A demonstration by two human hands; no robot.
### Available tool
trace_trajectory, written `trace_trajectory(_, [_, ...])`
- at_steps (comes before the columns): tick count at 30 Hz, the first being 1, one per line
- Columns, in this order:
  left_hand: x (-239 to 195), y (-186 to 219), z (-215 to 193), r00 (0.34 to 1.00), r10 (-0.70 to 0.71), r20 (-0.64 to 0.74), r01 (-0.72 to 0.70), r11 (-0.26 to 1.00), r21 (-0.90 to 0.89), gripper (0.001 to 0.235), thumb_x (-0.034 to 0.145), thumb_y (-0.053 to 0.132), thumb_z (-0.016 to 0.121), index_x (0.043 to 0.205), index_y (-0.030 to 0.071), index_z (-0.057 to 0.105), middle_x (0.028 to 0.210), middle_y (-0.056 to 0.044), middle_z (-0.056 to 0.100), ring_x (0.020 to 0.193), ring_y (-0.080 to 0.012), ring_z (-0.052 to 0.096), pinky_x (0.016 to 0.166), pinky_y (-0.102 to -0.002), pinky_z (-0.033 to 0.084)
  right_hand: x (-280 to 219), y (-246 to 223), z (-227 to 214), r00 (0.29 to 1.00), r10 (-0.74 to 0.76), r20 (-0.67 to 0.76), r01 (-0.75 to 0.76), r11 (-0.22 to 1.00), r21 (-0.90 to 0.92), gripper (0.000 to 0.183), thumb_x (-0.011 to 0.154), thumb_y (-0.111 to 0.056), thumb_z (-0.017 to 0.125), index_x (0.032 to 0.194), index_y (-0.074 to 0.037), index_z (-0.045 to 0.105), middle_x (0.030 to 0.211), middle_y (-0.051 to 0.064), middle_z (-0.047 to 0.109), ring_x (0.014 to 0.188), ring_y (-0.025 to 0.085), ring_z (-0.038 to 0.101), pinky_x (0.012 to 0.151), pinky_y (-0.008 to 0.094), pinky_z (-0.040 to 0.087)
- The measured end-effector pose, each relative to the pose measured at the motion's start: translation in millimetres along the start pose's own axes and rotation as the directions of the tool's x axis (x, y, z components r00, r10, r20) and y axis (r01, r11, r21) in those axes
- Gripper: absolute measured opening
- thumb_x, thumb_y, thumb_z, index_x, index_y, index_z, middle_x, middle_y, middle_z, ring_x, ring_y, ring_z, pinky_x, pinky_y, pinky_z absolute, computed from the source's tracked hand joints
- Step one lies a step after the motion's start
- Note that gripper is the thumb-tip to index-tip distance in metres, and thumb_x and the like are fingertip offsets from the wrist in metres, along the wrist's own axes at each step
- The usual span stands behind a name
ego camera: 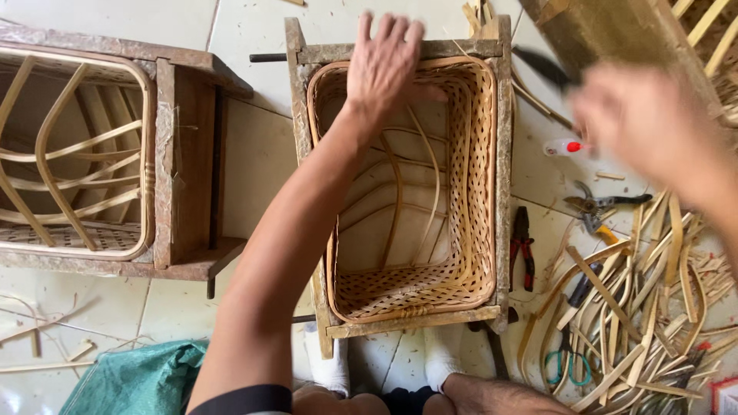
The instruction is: The person assembles a rectangular woven basket by inserting curved bamboo strips into a wooden frame, applying glue to the joints, and using a hammer and pliers to secure the pieces. The person works on the floor with tools and materials scattered around.
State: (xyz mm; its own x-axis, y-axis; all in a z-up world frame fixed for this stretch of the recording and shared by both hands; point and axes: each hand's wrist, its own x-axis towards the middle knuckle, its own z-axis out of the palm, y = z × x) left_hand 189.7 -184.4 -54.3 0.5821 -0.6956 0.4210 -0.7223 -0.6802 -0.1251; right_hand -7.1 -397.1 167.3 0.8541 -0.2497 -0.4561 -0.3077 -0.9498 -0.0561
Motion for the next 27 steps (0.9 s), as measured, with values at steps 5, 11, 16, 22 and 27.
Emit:
trace_trajectory(5, [-69,85,-85,0.965,-0.211,0.153,0.237,0.468,-0.851,0.056,0.109,0.024,0.064,0.158,0.011,0.040,0.133,-0.014,0.067,0.113,-0.0275,0.064,0.101,-0.045,0.056,-68,-23,39,0.972,0.168,0.167,-0.231,0.827,0.513,0.026,0.103,-0.025,0.052,0.100,-0.004,0.067,0.071,0.011,0.073,0.045,0.020,0.063,0.040,0.032,0.049])
trace_trajectory(11, [-127,164,-152,0.696,-0.050,0.716,0.712,-0.074,-0.698,0.078,0.088,0.038,0.079,0.149,0.002,0.047,0.145,-0.026,0.052,0.131,-0.0346,0.055,0.104,-0.048,0.050,-78,-51,44,0.931,0.192,0.310,-0.328,0.813,0.481,0.030,0.105,-0.029,0.056,0.099,-0.002,0.066,0.066,0.011,0.070,0.042,0.018,0.060,0.040,0.033,0.049])
trace_trajectory(16, [-134,171,-156,0.628,-0.087,0.773,0.753,-0.183,-0.632,0.077,0.082,0.032,0.080,0.148,0.003,0.052,0.137,-0.021,0.063,0.116,-0.0279,0.066,0.100,-0.040,0.056,-78,-64,35,0.910,0.204,0.362,-0.326,0.891,0.316,0.031,0.107,-0.026,0.054,0.100,0.001,0.067,0.068,0.013,0.071,0.043,0.019,0.062,0.044,0.035,0.054])
trace_trajectory(22, [-137,175,-146,0.609,-0.073,0.790,0.724,-0.357,-0.591,0.082,0.077,0.029,0.083,0.148,0.005,0.050,0.137,-0.018,0.064,0.102,-0.0214,0.072,0.087,-0.035,0.062,-54,-84,18,0.836,0.259,0.484,-0.329,0.942,0.064,0.032,0.110,-0.025,0.049,0.102,0.001,0.066,0.074,0.016,0.073,0.050,0.023,0.065,0.047,0.035,0.057])
trace_trajectory(27, [-144,178,-140,0.632,-0.085,0.770,0.707,-0.345,-0.618,0.079,0.078,0.030,0.084,0.147,0.005,0.053,0.137,-0.018,0.062,0.106,-0.0227,0.070,0.089,-0.035,0.061,-55,-79,29,0.870,0.209,0.447,-0.293,0.947,0.128,0.035,0.110,-0.027,0.049,0.097,0.001,0.065,0.068,0.013,0.070,0.046,0.022,0.064,0.046,0.034,0.056])
